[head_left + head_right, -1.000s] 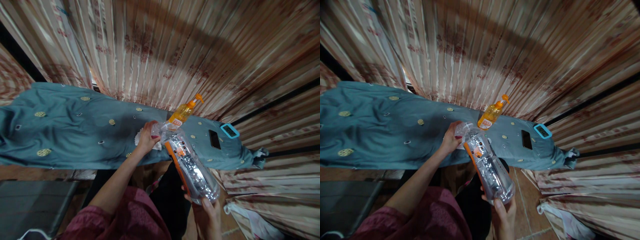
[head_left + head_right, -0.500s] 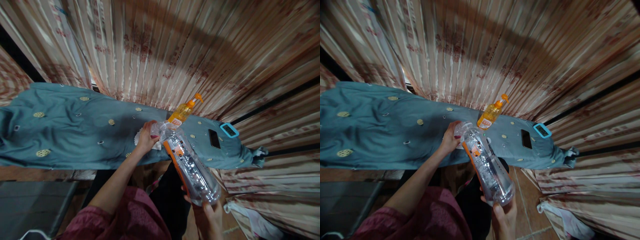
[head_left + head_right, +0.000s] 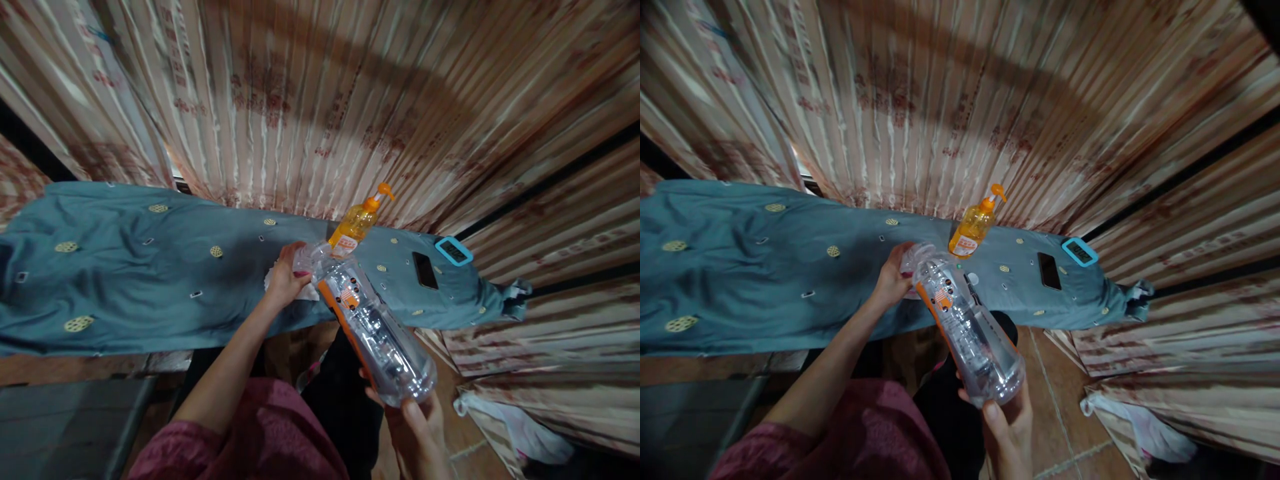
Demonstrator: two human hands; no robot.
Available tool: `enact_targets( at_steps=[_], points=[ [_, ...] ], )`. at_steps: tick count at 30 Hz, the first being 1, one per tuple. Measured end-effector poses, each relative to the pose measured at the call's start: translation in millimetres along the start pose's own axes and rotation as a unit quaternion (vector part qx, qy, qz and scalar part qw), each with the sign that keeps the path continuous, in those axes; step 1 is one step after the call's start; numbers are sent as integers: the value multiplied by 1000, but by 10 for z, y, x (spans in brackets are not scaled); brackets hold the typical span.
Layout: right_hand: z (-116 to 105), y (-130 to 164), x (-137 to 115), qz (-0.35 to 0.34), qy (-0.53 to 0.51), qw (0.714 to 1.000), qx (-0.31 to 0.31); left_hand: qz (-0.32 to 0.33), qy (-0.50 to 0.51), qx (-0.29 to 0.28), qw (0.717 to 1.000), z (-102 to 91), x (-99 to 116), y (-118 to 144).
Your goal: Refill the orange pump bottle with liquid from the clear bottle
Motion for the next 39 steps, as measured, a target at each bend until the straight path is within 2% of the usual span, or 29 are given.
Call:
enact_targets(
  at_steps=[9,18,27,39],
  points=[
    [18,-58,-26,-10,35,999,-17,11,7,1,1000,-2,-26,-10],
    [50,-48,-58,-17,5,1000,-3,3,0,0,1000,12,-24,0],
    [-68,-13,-28,-53,50,997,4,9,-4,-2,1000,2,12,5],
    [-32,48,27,-32,11,999,28,15,-6,-1,1000,1,21,2]
  ],
)
Point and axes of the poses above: each hand's wrist, its own y-axis away from the middle knuckle, its own z-axis out of the palm, x = y × z, the point moved 9 cm from there along -y, towards the middle knuckle, and after that the axes turned 8 degrees about x, right-handed, at the moved point
